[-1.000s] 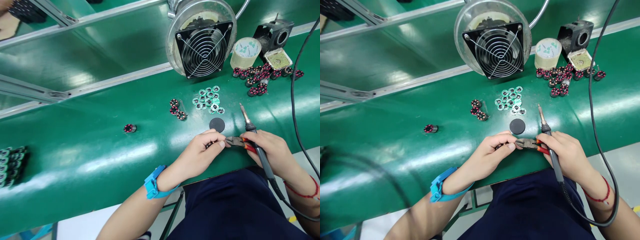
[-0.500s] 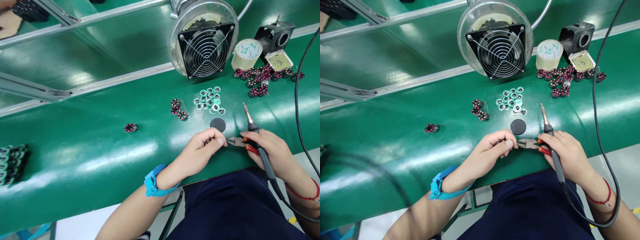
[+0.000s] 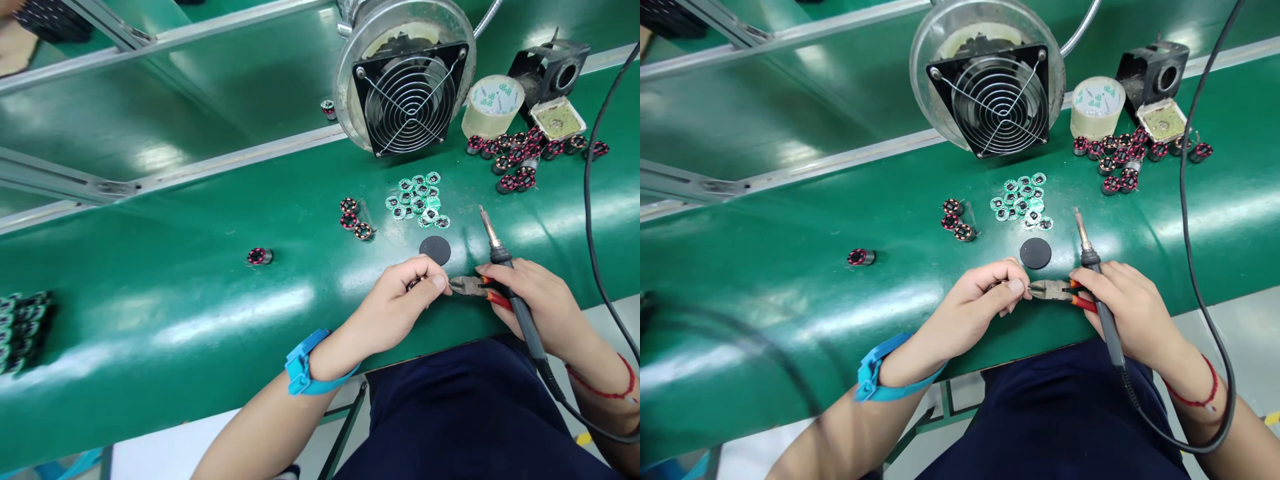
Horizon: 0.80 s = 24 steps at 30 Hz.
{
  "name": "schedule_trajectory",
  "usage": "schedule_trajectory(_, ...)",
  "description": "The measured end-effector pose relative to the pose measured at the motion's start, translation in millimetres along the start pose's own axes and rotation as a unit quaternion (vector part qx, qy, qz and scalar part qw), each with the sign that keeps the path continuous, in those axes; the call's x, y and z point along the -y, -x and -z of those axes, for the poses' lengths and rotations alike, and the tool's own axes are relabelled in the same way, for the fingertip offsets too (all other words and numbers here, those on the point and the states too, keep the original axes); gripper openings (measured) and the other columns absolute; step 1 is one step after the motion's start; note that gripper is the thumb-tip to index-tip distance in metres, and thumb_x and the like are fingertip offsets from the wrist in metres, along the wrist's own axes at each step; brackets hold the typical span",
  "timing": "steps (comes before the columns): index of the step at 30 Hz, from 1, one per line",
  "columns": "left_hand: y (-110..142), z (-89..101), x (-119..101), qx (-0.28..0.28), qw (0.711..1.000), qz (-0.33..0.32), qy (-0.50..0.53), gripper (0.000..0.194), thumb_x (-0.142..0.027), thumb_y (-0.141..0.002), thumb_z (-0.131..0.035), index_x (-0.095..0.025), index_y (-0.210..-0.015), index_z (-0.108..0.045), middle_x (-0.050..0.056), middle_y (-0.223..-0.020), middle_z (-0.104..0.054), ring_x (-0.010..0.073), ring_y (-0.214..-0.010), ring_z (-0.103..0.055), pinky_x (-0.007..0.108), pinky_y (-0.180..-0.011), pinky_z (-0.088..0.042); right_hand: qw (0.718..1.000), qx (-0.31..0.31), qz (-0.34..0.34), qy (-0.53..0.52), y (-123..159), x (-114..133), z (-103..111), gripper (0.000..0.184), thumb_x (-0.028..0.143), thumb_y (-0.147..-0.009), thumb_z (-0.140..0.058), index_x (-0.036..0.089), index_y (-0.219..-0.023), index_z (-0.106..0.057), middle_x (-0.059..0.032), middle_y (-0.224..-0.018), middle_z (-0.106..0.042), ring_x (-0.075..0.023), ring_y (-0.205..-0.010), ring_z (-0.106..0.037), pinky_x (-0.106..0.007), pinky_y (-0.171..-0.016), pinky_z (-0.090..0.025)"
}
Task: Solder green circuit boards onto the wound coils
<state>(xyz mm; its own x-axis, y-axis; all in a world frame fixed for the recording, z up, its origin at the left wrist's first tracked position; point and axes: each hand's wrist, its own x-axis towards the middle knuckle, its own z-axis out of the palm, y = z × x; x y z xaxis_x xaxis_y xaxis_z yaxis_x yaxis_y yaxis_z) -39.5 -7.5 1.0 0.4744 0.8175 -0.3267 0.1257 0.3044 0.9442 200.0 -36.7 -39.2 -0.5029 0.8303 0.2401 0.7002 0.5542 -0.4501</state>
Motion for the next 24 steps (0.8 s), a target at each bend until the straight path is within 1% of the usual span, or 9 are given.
schedule_trajectory(6, 0.9, -0.7, -1.0, -0.009, 1.0, 0.001, -0.016, 0.024, -0.028, -0.091, -0.05, -0.016, -0.071, -0.054, 0.001, -0.076, -0.056, 0.0098, -0.067, -0.045, 0.023, -0.063, -0.037, 1.0, -0.003, -0.007, -0.002, -1.2, 1.7, 0.4, 0.031, 0.019, -0.088, -0.056, 0.02, -0.119, -0.056, -0.0073, -0.096, -0.07, -0.0219, -0.082, -0.064, -0.038, -0.075, -0.052)
schedule_trajectory(13, 0.3, -0.7, -0.1, -0.008, 1.0, -0.006, -0.025, 0.024, -0.027, -0.091, -0.05, -0.016, -0.071, -0.054, 0.001, -0.079, -0.058, 0.0109, -0.072, -0.049, 0.024, -0.068, -0.04, 1.0, 0.001, -0.004, -0.003, 0.1, 0.6, -0.3, 0.031, 0.019, -0.089, -0.056, 0.02, -0.12, -0.055, -0.0076, -0.096, -0.07, -0.0223, -0.083, -0.065, -0.039, -0.075, -0.053)
schedule_trajectory(18, -0.2, 0.7, 1.2, -0.001, 1.0, -0.012, -0.021, 0.022, -0.025, -0.092, -0.05, -0.016, -0.072, -0.055, 0.0, -0.078, -0.056, 0.0098, -0.07, -0.047, 0.024, -0.069, -0.039, 1.0, 0.002, 0.011, -0.002, 3.2, -2.8, -1.8, 0.031, 0.019, -0.089, -0.057, 0.018, -0.119, -0.055, -0.0081, -0.096, -0.07, -0.0216, -0.081, -0.063, -0.037, -0.074, -0.052)
schedule_trajectory(24, 0.3, -0.4, 1.3, 0.005, 1.0, -0.009, -0.023, 0.024, -0.026, -0.093, -0.049, -0.015, -0.073, -0.055, 0.0, -0.077, -0.054, 0.0093, -0.066, -0.042, 0.024, -0.064, -0.036, 1.0, -0.012, 0.011, 0.001, 3.3, -2.5, -1.7, 0.03, 0.019, -0.089, -0.058, 0.019, -0.118, -0.055, -0.0057, -0.091, -0.069, -0.0194, -0.076, -0.06, -0.034, -0.071, -0.051)
